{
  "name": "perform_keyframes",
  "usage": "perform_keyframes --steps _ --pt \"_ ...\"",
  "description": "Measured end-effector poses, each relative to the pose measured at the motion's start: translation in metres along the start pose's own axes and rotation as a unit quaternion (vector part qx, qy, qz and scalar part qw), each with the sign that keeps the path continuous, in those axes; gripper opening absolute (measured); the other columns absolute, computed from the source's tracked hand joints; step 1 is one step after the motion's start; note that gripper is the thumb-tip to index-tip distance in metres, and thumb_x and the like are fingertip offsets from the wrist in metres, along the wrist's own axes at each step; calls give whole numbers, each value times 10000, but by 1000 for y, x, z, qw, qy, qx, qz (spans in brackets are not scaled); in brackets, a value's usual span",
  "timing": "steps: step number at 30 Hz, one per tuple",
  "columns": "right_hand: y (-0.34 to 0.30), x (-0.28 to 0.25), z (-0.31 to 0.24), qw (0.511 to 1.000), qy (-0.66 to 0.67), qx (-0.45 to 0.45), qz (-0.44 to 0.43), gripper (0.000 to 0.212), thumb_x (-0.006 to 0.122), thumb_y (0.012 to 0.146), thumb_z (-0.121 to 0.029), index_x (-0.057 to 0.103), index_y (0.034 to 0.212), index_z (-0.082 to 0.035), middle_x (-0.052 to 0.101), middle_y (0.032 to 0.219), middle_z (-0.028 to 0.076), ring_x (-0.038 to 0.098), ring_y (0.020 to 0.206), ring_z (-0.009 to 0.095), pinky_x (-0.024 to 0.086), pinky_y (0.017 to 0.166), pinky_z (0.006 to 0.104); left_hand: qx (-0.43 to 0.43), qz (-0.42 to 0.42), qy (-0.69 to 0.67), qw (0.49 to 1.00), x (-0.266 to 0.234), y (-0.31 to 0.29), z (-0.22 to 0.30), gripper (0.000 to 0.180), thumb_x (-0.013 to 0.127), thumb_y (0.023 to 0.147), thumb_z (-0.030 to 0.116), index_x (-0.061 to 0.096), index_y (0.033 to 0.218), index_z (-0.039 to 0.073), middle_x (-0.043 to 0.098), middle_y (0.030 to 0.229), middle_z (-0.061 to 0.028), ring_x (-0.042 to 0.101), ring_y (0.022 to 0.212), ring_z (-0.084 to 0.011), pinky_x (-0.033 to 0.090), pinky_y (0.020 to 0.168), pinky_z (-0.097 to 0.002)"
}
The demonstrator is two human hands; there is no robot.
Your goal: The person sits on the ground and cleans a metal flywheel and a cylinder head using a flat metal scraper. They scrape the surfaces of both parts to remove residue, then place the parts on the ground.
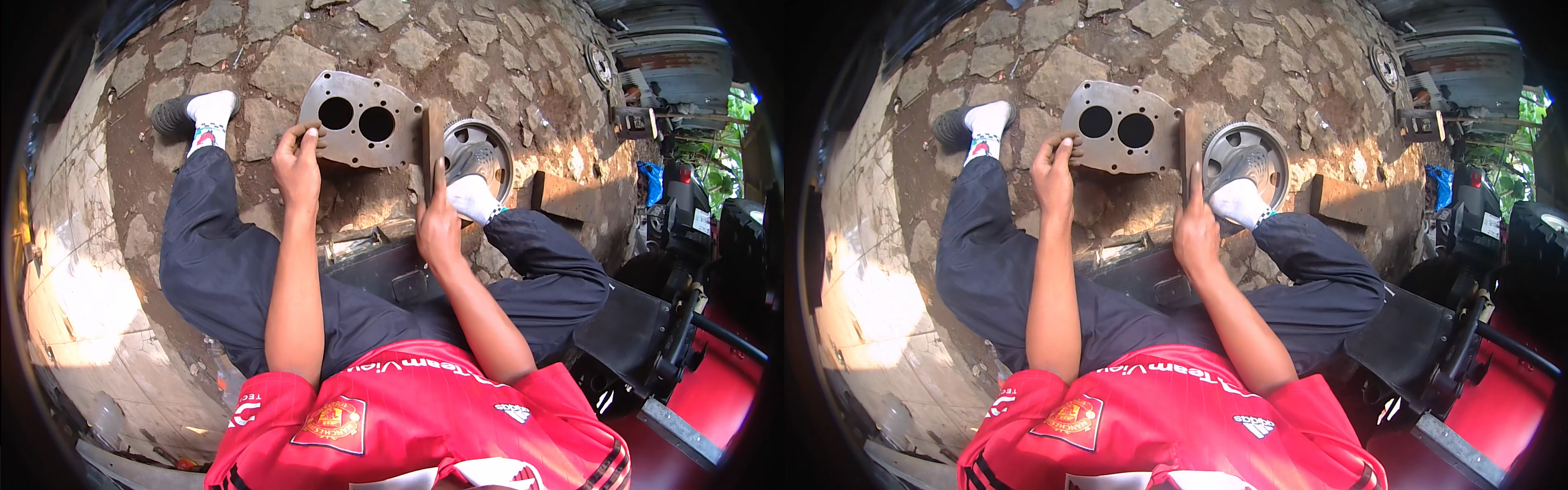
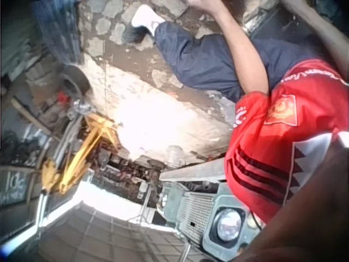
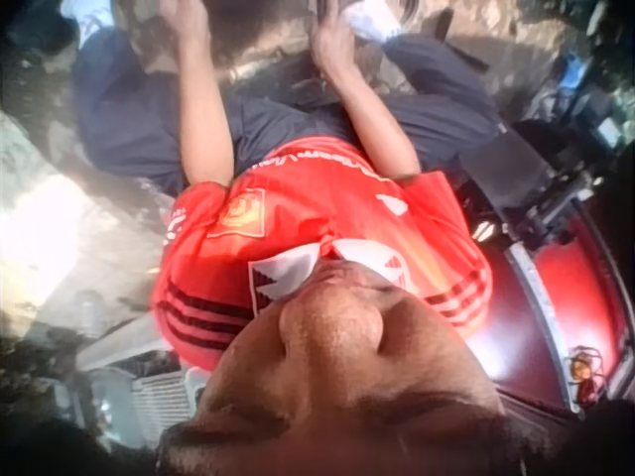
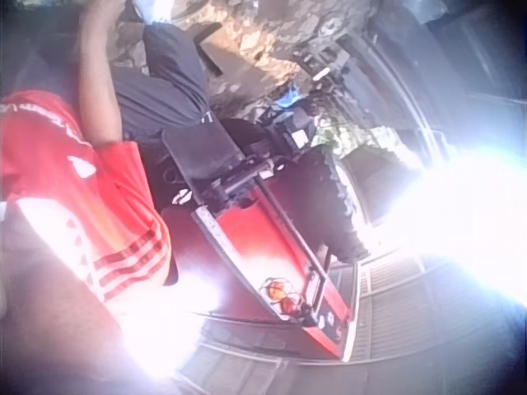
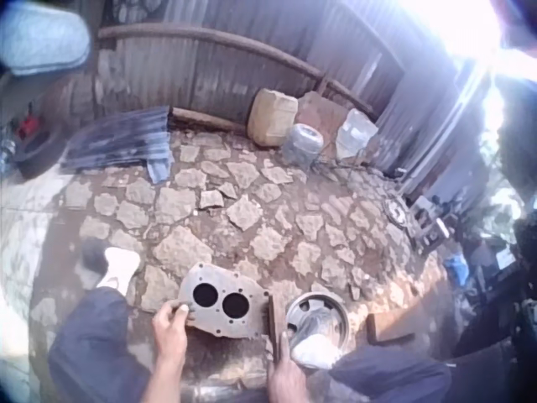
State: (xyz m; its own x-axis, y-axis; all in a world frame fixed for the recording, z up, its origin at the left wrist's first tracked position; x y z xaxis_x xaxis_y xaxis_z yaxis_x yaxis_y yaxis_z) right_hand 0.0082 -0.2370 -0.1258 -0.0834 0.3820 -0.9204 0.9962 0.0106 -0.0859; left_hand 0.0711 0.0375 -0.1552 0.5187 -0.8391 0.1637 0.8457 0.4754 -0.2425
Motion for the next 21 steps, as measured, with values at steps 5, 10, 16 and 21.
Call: perform_keyframes --steps 5,10,16,21 --pt "-29 -7 14 999 -6 -2 -47 927 664 971 -112 111 1714 -140 669 814 319 657 726 525 509 685 636 -11 24 -51 998 -7 8 6 193 612 1055 92 728 1163 -18 749 1034 -67 682 871 -99 539 782 -255" --pt "39 -4 -7 999 11 -43 17 929 665 968 -115 113 1715 -156 656 779 289 652 701 505 512 678 614 12 20 -17 1000 -6 8 6 202 602 1058 90 720 1174 -25 745 1026 -77 697 863 -112 548 780 -262" --pt "-29 1 11 990 10 -94 -106 865 634 989 -143 190 1705 -339 651 901 258 664 716 491 529 686 627 16 65 -35 997 -27 14 11 200 598 1056 77 717 1179 -26 749 1023 -97 706 820 -131 575 748 -275" --pt "46 -25 14 989 -65 -120 -49 812 595 1033 -192 170 1699 -378 654 877 228 693 742 459 574 660 565 30 54 -5 998 -22 6 23 204 598 1057 77 717 1186 -26 752 1028 -98 705 841 -131 571 757 -277"
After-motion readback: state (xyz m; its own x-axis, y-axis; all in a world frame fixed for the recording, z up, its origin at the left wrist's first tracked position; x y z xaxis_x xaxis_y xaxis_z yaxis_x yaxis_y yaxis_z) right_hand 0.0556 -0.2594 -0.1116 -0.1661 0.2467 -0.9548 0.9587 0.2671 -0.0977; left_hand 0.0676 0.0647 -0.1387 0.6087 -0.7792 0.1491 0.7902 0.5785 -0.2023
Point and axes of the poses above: each hand's wrist, its own y-axis towards the middle knuckle, its own x-axis out of the palm, z = x × y, the point moved 6 cm from there along y, towards the middle knuckle
